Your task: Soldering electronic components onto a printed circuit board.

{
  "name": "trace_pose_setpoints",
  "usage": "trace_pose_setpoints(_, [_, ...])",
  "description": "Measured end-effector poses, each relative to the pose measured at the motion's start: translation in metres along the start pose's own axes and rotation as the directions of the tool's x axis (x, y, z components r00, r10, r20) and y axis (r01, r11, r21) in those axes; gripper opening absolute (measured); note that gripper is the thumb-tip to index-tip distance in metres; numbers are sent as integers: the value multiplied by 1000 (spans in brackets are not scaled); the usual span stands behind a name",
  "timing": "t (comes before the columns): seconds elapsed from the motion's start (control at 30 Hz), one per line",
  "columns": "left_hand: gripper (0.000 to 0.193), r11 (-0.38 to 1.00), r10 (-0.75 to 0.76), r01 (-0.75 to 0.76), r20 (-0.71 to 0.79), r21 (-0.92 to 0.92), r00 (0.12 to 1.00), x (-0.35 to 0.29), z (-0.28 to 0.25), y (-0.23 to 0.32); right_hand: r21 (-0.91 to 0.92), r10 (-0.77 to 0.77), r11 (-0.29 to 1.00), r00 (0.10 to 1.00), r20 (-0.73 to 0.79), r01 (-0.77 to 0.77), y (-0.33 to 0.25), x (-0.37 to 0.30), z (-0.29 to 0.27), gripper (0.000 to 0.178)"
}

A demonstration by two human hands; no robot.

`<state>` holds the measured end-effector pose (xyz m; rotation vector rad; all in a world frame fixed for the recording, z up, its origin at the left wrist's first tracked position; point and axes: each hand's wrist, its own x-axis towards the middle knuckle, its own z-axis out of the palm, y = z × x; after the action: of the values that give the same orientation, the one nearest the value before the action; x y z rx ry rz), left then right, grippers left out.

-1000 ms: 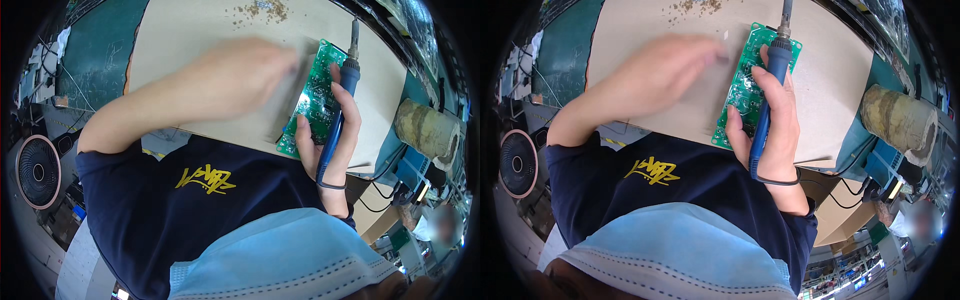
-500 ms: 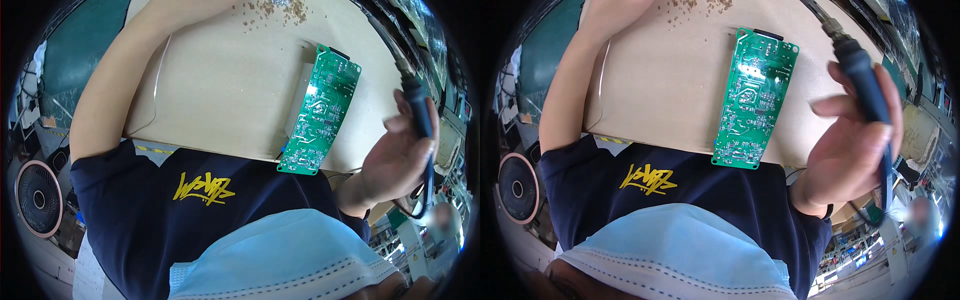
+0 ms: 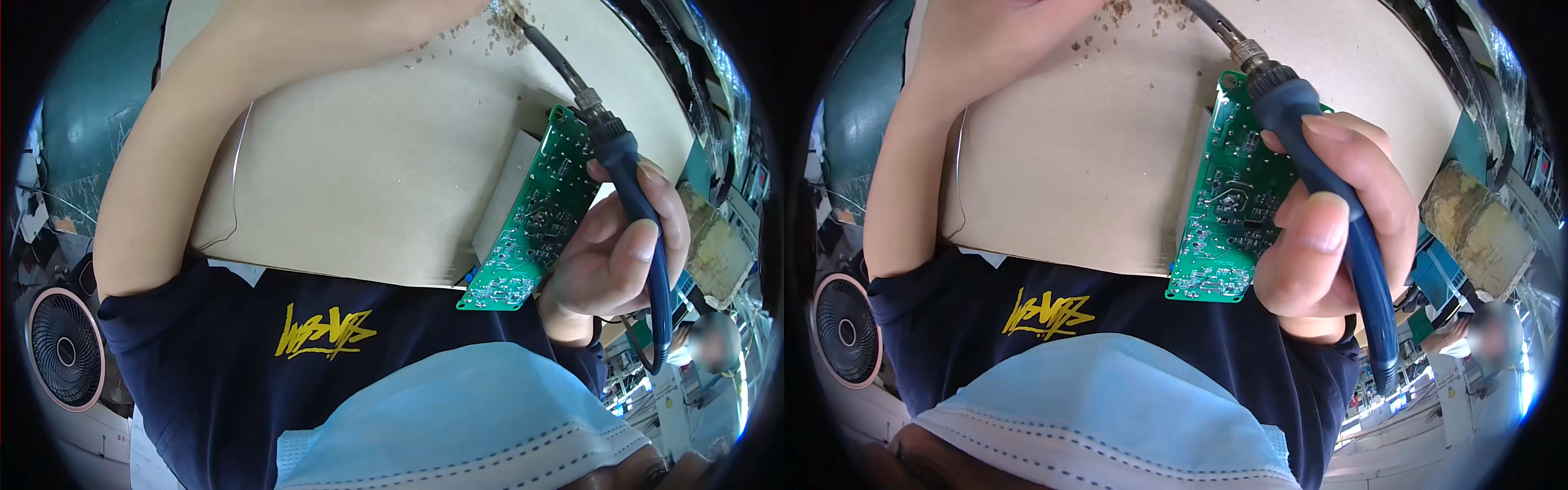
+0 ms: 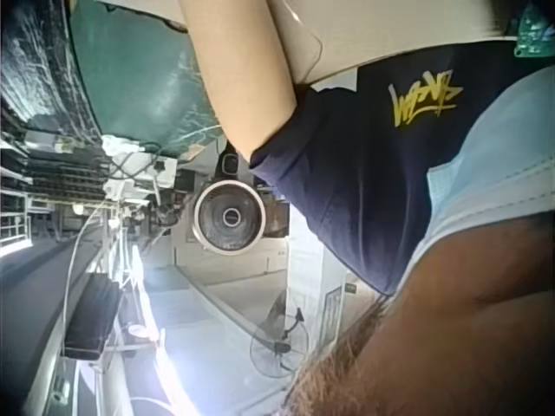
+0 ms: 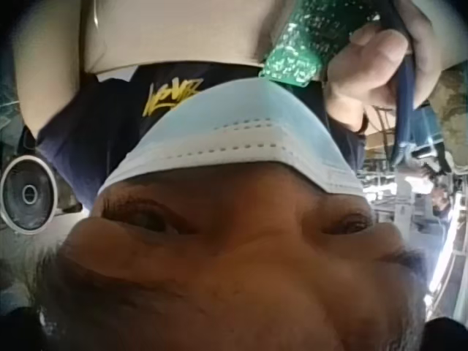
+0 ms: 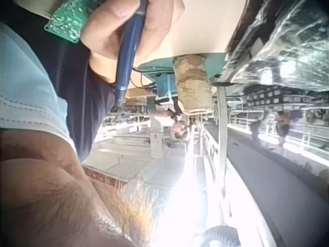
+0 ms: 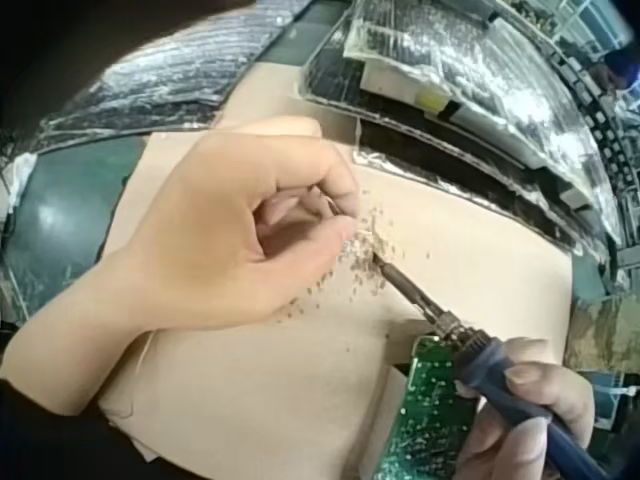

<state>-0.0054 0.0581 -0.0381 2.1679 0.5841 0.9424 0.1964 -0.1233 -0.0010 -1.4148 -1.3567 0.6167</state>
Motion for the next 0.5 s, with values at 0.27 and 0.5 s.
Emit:
trace_pose_setpoints(0.27, [9, 989, -64, 51, 96, 137, 993, 2, 5, 24, -39, -70, 997, 995, -76, 67, 4, 0, 10, 43])
trace_pose_setpoints(0.5, [8, 993, -116, 116, 187, 13, 976, 6, -1, 19, -48, -62, 997, 995, -75, 58, 2, 0, 10, 44])
